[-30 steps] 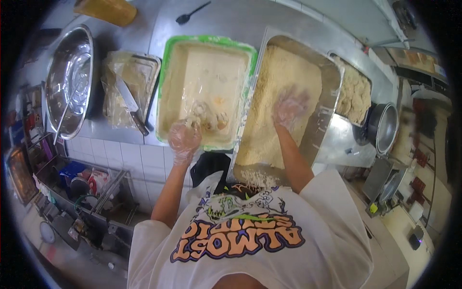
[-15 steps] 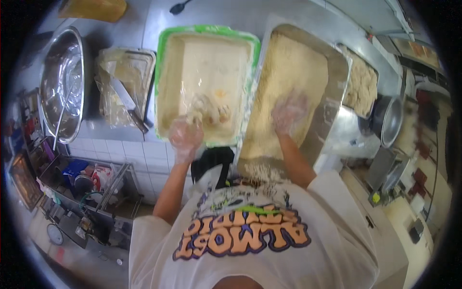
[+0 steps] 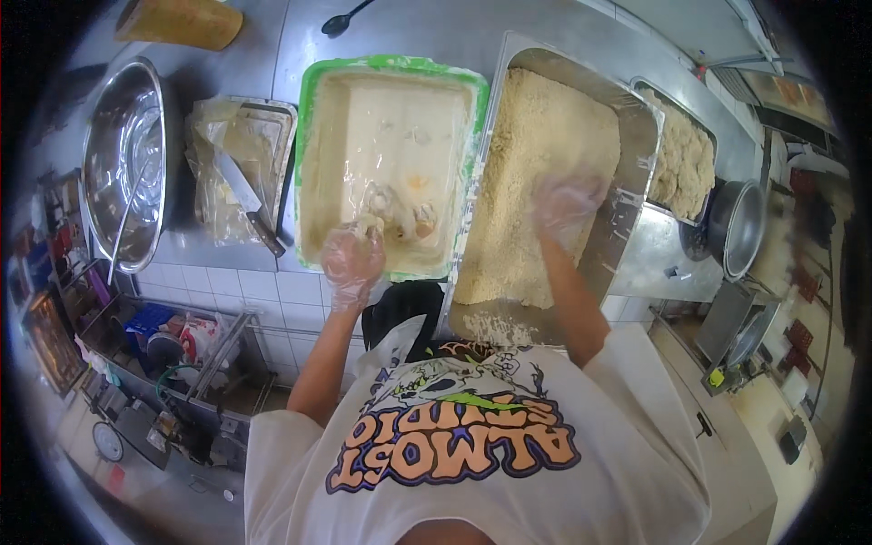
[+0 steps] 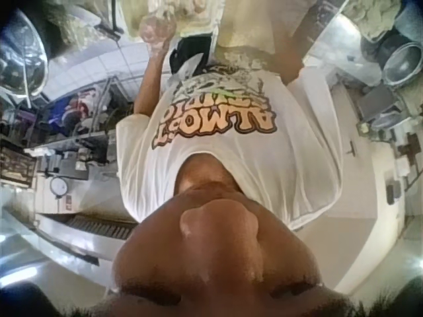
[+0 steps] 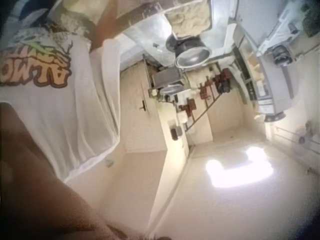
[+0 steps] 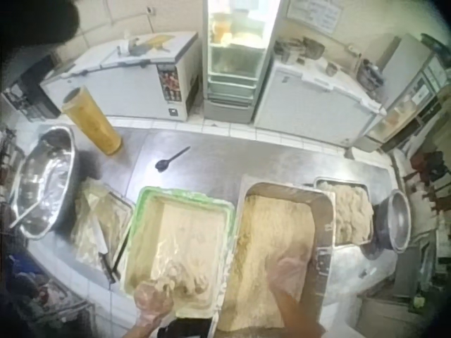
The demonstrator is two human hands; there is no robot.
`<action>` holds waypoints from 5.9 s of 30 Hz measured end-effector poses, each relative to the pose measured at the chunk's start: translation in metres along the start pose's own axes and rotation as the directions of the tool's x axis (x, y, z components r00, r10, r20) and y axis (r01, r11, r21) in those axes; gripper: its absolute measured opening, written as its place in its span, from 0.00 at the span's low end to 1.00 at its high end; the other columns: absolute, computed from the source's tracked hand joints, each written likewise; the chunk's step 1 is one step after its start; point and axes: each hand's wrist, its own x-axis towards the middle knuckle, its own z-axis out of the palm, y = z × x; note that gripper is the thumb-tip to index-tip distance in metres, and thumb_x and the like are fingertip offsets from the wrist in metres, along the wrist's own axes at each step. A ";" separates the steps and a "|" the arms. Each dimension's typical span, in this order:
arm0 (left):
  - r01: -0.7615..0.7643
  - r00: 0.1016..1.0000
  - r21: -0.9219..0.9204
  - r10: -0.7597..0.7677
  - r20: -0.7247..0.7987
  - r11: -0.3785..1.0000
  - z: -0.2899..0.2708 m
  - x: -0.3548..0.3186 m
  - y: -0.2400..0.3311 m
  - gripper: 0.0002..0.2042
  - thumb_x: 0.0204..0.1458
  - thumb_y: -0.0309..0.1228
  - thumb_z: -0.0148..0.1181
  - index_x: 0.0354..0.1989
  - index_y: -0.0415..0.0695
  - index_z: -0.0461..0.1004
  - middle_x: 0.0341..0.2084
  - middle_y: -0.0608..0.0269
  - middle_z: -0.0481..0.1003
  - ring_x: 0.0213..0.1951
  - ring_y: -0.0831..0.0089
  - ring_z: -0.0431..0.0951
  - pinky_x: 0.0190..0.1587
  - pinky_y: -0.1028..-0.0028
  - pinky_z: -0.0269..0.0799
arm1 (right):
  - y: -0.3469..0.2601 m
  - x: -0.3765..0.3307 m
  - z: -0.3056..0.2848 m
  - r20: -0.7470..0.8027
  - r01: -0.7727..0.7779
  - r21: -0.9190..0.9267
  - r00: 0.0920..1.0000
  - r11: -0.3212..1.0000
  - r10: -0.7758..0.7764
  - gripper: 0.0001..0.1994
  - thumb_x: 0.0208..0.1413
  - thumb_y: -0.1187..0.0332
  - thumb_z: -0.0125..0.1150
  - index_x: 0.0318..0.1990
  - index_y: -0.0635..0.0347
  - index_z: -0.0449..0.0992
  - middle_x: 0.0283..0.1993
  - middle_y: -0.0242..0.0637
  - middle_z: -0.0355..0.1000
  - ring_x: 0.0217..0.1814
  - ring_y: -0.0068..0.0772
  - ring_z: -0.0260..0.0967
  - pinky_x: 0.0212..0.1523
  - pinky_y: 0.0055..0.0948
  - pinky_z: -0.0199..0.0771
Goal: The person breads pieces of meat by coating them in a wet mixture, dipping them into a tray of breadcrumbs, and placing the coated pieces into another tray. Afterward, they discard used plastic gloves and bags into a bin, wipe down the stainless steel prep surface with a red cloth, and store the trays of breaded meat in a reach-in refrigerator.
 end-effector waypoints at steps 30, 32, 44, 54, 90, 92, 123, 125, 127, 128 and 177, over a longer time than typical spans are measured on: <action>-0.316 0.887 0.410 0.420 -0.193 0.856 0.041 -0.031 -0.041 0.12 0.49 0.40 0.62 0.38 0.47 0.76 0.37 0.51 0.74 0.37 0.54 0.76 0.34 0.57 0.71 | 0.068 0.013 -0.009 0.801 0.229 0.356 0.424 0.906 -0.422 0.33 0.44 0.43 0.67 0.48 0.65 0.77 0.51 0.47 0.75 0.53 0.40 0.73 0.52 0.34 0.72; -0.400 0.854 0.442 0.502 -0.138 0.803 0.040 -0.038 -0.046 0.12 0.48 0.40 0.62 0.39 0.48 0.76 0.40 0.51 0.74 0.40 0.53 0.75 0.36 0.57 0.72 | 0.061 0.011 -0.024 0.748 0.280 0.337 0.500 0.899 -0.437 0.35 0.43 0.40 0.67 0.50 0.62 0.77 0.52 0.48 0.74 0.56 0.44 0.71 0.55 0.40 0.71; -0.042 0.981 0.155 0.070 -0.183 0.987 0.024 -0.022 -0.007 0.15 0.46 0.42 0.64 0.39 0.46 0.77 0.29 0.48 0.75 0.30 0.49 0.76 0.36 0.54 0.73 | 0.122 -0.007 -0.128 0.223 0.008 0.892 0.862 0.452 -0.456 0.20 0.48 0.60 0.67 0.49 0.57 0.78 0.44 0.50 0.76 0.47 0.45 0.74 0.50 0.38 0.73; 0.127 0.992 0.133 -0.124 -0.030 0.983 0.001 -0.008 0.014 0.16 0.45 0.42 0.65 0.31 0.40 0.77 0.26 0.46 0.76 0.30 0.48 0.77 0.35 0.54 0.72 | 0.110 0.011 -0.188 0.212 0.009 0.885 0.883 0.466 -0.419 0.20 0.49 0.56 0.68 0.45 0.60 0.79 0.26 0.44 0.76 0.34 0.41 0.75 0.43 0.38 0.73; 0.054 0.996 0.364 -0.025 -0.082 0.930 0.066 -0.022 -0.071 0.32 0.45 0.49 0.66 0.54 0.37 0.69 0.43 0.44 0.74 0.47 0.47 0.73 0.51 0.54 0.69 | 0.285 0.199 -0.103 -0.062 0.384 0.762 0.845 0.521 -0.532 0.20 0.54 0.61 0.66 0.51 0.63 0.75 0.49 0.42 0.76 0.55 0.37 0.71 0.57 0.35 0.68; 0.154 0.983 0.180 -0.169 0.070 0.972 0.033 0.008 -0.019 0.31 0.44 0.46 0.67 0.54 0.40 0.70 0.43 0.46 0.75 0.47 0.48 0.74 0.52 0.55 0.69 | 0.272 0.173 -0.122 -0.111 0.388 0.807 0.839 0.444 -0.532 0.20 0.54 0.61 0.66 0.50 0.63 0.76 0.48 0.41 0.76 0.53 0.38 0.73 0.56 0.35 0.69; -0.275 0.754 -0.223 0.353 0.553 0.935 -0.038 0.122 -0.001 0.13 0.44 0.42 0.64 0.27 0.43 0.78 0.27 0.50 0.78 0.32 0.53 0.78 0.38 0.59 0.74 | 0.162 -0.086 -0.199 0.311 -0.253 0.887 0.946 0.387 -0.096 0.22 0.53 0.72 0.67 0.56 0.65 0.71 0.52 0.43 0.75 0.54 0.35 0.73 0.54 0.32 0.74; -0.362 0.768 -0.147 0.384 0.512 0.920 -0.078 0.133 0.026 0.15 0.43 0.45 0.66 0.26 0.43 0.78 0.25 0.50 0.78 0.30 0.54 0.78 0.36 0.60 0.74 | 0.157 -0.087 -0.205 0.311 -0.256 0.900 0.944 0.353 -0.109 0.22 0.53 0.72 0.67 0.56 0.65 0.72 0.52 0.44 0.75 0.55 0.35 0.73 0.54 0.33 0.74; -0.191 0.871 -0.131 0.230 0.435 0.973 -0.087 0.144 0.035 0.17 0.42 0.47 0.68 0.27 0.45 0.79 0.24 0.53 0.78 0.29 0.55 0.79 0.35 0.60 0.75 | 0.156 -0.087 -0.205 0.309 -0.260 0.911 0.944 0.320 -0.114 0.21 0.54 0.72 0.67 0.55 0.65 0.72 0.52 0.44 0.75 0.55 0.35 0.73 0.54 0.33 0.73; -0.195 0.872 -0.128 0.232 0.431 0.972 -0.081 0.148 0.028 0.17 0.42 0.47 0.68 0.27 0.45 0.79 0.24 0.53 0.78 0.29 0.55 0.79 0.35 0.60 0.75 | 0.155 -0.088 -0.201 0.292 -0.249 0.924 0.949 0.289 -0.116 0.21 0.54 0.72 0.66 0.55 0.64 0.72 0.52 0.43 0.75 0.54 0.35 0.73 0.54 0.32 0.73; -0.039 0.866 -0.339 0.201 0.458 0.940 -0.122 0.130 0.294 0.18 0.45 0.46 0.67 0.26 0.41 0.78 0.20 0.56 0.75 0.24 0.66 0.75 0.29 0.64 0.71 | 0.171 -0.070 -0.017 0.595 -0.733 0.577 0.679 -0.360 -0.430 0.20 0.60 0.73 0.58 0.60 0.64 0.66 0.51 0.38 0.72 0.48 0.26 0.70 0.46 0.25 0.76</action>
